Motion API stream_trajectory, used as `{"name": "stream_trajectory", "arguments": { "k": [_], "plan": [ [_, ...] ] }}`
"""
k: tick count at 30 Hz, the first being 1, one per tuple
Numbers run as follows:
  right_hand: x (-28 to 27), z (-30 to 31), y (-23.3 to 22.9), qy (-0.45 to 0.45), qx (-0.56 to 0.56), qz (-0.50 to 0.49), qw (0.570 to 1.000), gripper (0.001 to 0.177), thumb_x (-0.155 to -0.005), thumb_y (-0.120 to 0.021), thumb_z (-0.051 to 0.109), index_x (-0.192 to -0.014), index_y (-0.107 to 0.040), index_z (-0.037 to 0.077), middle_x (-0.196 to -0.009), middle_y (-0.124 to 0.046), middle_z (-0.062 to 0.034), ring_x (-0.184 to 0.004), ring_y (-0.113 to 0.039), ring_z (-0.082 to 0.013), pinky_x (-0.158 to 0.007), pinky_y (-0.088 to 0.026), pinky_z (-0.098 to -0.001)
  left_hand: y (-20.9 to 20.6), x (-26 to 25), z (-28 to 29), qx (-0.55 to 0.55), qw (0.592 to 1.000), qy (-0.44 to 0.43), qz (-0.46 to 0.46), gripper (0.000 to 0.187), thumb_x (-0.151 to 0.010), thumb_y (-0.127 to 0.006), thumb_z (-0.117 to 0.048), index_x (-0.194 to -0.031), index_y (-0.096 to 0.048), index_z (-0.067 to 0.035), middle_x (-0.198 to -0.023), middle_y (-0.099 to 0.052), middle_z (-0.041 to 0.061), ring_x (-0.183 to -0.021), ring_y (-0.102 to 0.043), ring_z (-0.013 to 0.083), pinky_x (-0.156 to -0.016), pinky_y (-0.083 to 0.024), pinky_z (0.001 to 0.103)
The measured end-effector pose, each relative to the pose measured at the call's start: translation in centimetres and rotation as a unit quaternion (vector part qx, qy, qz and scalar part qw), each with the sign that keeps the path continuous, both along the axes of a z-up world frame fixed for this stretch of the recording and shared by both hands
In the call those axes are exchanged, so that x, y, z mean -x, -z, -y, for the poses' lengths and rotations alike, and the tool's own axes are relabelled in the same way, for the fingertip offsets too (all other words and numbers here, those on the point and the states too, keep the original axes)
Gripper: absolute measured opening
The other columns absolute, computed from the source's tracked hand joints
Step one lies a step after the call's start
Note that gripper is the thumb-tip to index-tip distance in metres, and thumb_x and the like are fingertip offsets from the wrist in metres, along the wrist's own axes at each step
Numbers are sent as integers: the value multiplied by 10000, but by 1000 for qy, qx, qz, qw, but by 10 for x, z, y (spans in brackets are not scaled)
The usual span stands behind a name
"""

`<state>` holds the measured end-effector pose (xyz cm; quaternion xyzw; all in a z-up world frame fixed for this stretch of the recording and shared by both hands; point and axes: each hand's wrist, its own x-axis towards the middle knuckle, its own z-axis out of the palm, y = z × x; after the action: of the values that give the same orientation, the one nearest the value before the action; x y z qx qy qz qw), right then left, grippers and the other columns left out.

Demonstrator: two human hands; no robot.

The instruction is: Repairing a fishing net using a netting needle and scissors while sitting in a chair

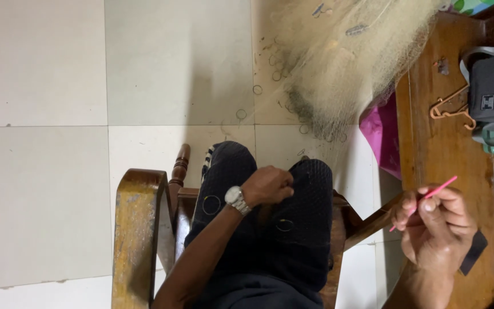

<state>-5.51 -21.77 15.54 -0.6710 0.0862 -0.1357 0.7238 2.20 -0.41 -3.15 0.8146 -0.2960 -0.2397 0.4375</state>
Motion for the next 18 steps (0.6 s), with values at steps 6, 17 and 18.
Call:
{"name": "stream_trajectory", "arguments": {
  "k": [6, 17, 18],
  "plan": [
    [10, 16, 31, -65, 328, -58, 941, 201, -925, -536, 63, -1122, -578, 68, -867, -655, -87, -657, -647, -143, -589, -564, -222, 14, 16, 8, 33, 999, -18, 25, 106, -737, -555, -125, -683, -646, -136, -650, -656, 56, -552, -599, 269, -509, -453, 401],
    [40, -7, 72, -7, 276, -227, 934, 247, -899, -544, 107, -1102, -623, -11, -741, -616, -85, -597, -529, -140, -589, -466, -246, -65, 56, -51, 156, 906, -260, -296, 195, -857, -582, -216, -733, -649, -82, -529, -593, 35, -422, -536, 88, -411, -433, 207],
    [43, -7, 77, -9, 275, -231, 933, 247, -899, -544, 107, -1102, -623, -11, -741, -616, -85, -597, -529, -140, -589, -466, -246, -57, 68, -49, 155, 905, -261, -299, 195, -857, -582, -216, -733, -649, -82, -529, -593, 35, -422, -536, 88, -411, -433, 207]
  ]
}}
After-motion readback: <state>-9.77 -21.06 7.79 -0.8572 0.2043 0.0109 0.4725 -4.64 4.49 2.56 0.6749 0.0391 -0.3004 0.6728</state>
